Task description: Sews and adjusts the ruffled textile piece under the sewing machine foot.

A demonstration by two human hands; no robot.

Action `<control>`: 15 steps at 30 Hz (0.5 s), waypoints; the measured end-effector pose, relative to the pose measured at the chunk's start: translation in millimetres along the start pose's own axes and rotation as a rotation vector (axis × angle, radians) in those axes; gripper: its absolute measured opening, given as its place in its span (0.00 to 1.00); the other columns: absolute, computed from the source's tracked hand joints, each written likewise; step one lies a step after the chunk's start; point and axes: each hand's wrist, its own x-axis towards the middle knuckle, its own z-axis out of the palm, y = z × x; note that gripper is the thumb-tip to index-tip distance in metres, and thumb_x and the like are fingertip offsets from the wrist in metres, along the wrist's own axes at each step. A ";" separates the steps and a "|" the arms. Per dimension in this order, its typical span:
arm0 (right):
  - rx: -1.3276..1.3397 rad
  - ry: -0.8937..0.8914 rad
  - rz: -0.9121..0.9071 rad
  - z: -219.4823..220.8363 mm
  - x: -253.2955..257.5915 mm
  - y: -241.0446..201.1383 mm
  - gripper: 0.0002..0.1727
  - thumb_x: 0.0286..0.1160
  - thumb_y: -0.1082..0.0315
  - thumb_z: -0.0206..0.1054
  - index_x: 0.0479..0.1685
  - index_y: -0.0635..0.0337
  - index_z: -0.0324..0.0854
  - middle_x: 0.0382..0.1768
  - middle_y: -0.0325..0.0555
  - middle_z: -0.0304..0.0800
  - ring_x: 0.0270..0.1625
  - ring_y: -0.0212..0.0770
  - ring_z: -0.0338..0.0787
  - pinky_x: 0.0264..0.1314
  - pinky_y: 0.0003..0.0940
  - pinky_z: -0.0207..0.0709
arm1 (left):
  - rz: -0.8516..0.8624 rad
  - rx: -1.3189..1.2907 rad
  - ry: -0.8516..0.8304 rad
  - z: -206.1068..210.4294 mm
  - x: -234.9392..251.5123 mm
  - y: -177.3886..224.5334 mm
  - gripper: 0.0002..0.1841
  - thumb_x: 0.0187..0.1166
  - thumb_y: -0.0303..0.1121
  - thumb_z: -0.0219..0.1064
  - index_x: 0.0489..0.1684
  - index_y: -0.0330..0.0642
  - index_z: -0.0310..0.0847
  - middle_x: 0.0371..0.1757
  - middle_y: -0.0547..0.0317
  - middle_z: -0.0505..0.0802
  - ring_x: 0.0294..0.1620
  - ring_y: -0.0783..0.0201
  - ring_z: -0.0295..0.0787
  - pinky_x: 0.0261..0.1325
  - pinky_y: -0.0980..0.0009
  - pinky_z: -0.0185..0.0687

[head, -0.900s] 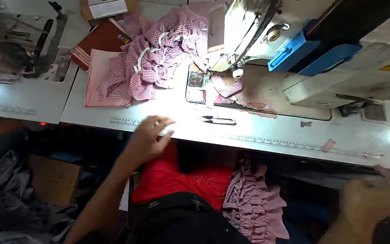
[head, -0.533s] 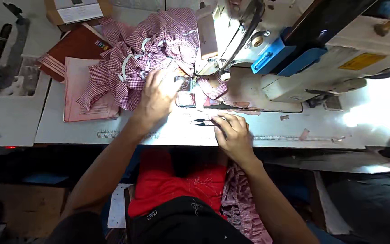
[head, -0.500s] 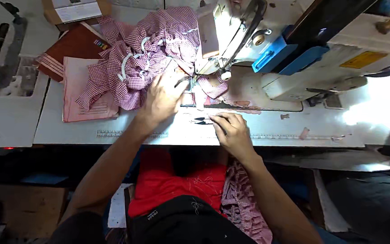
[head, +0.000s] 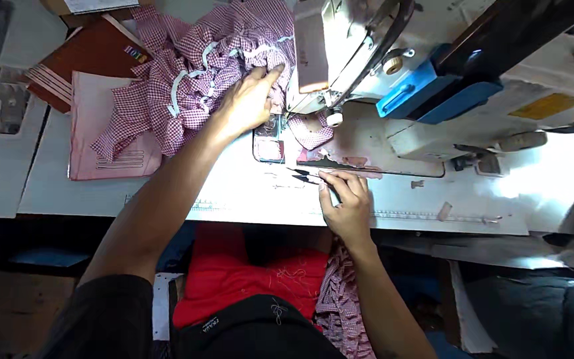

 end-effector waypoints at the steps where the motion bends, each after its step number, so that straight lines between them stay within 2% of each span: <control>1: 0.000 0.006 0.003 0.5 -0.6 0.3 0.17 0.82 0.59 0.65 0.63 0.50 0.92 0.62 0.48 0.90 0.67 0.50 0.84 0.70 0.47 0.76 | 0.036 0.072 0.040 -1.2 -4.1 1.4 0.33 0.81 0.37 0.64 0.89 0.49 0.65 0.73 0.37 0.82 0.71 0.39 0.83 0.69 0.41 0.79; 2: -0.004 0.012 0.006 1.1 -1.1 1.0 0.17 0.81 0.59 0.65 0.63 0.50 0.92 0.61 0.47 0.91 0.67 0.50 0.84 0.70 0.46 0.75 | 0.065 0.150 0.092 -3.5 -11.1 2.6 0.30 0.81 0.39 0.64 0.85 0.47 0.70 0.70 0.37 0.83 0.72 0.37 0.81 0.70 0.40 0.76; 3: -0.011 0.017 0.013 1.1 -1.2 2.1 0.17 0.81 0.59 0.65 0.62 0.50 0.92 0.61 0.48 0.91 0.67 0.51 0.84 0.70 0.47 0.75 | 0.069 0.235 0.153 -7.9 -20.0 1.9 0.27 0.81 0.40 0.64 0.81 0.46 0.75 0.71 0.36 0.83 0.75 0.34 0.76 0.73 0.36 0.68; 5: -0.035 0.027 0.047 1.2 -1.8 3.8 0.17 0.81 0.59 0.65 0.62 0.50 0.92 0.62 0.48 0.91 0.66 0.52 0.84 0.71 0.48 0.73 | -0.041 0.362 0.194 -15.5 -36.7 -8.7 0.24 0.80 0.42 0.65 0.72 0.42 0.80 0.76 0.34 0.80 0.83 0.27 0.66 0.80 0.26 0.52; 6: -0.049 0.030 0.075 1.1 -3.5 3.6 0.17 0.81 0.59 0.65 0.63 0.50 0.92 0.62 0.48 0.90 0.66 0.53 0.84 0.72 0.50 0.73 | -0.118 0.400 0.150 -15.3 -45.8 -16.1 0.22 0.82 0.41 0.62 0.69 0.37 0.82 0.76 0.31 0.80 0.82 0.25 0.66 0.78 0.25 0.56; 8: -0.083 0.039 0.137 -1.9 -4.0 3.9 0.17 0.82 0.60 0.64 0.63 0.49 0.91 0.63 0.49 0.90 0.67 0.55 0.84 0.74 0.54 0.72 | -0.213 0.409 0.062 -6.5 -75.4 -14.8 0.19 0.87 0.37 0.57 0.63 0.30 0.83 0.67 0.28 0.84 0.70 0.25 0.78 0.64 0.29 0.75; 9: -0.092 0.058 0.162 -3.3 0.4 4.9 0.17 0.81 0.61 0.65 0.62 0.51 0.92 0.63 0.51 0.90 0.67 0.57 0.84 0.74 0.56 0.72 | -0.224 0.410 0.049 -5.2 -92.1 -4.5 0.17 0.87 0.34 0.57 0.60 0.30 0.84 0.61 0.30 0.86 0.64 0.28 0.84 0.55 0.34 0.82; 10: -0.096 0.074 0.189 -5.0 3.5 6.5 0.16 0.81 0.62 0.64 0.61 0.53 0.92 0.63 0.54 0.90 0.67 0.60 0.84 0.74 0.58 0.71 | -0.219 0.384 0.027 -5.2 -111.3 10.4 0.16 0.85 0.33 0.59 0.60 0.32 0.84 0.58 0.34 0.87 0.58 0.32 0.87 0.49 0.39 0.85; 12: -0.103 0.078 0.250 -9.8 3.4 11.1 0.17 0.81 0.63 0.63 0.61 0.56 0.91 0.64 0.59 0.88 0.69 0.64 0.82 0.76 0.62 0.68 | -0.166 0.297 -0.059 -3.4 -153.7 42.8 0.17 0.83 0.37 0.64 0.60 0.35 0.86 0.53 0.41 0.88 0.50 0.41 0.89 0.41 0.46 0.87; 15: -0.123 0.057 0.285 -15.6 4.4 17.4 0.19 0.83 0.64 0.60 0.65 0.58 0.88 0.67 0.62 0.86 0.73 0.66 0.79 0.79 0.64 0.64 | -0.032 0.161 -0.079 0.0 -190.9 69.2 0.20 0.83 0.50 0.62 0.52 0.42 0.89 0.39 0.53 0.89 0.35 0.54 0.89 0.30 0.57 0.84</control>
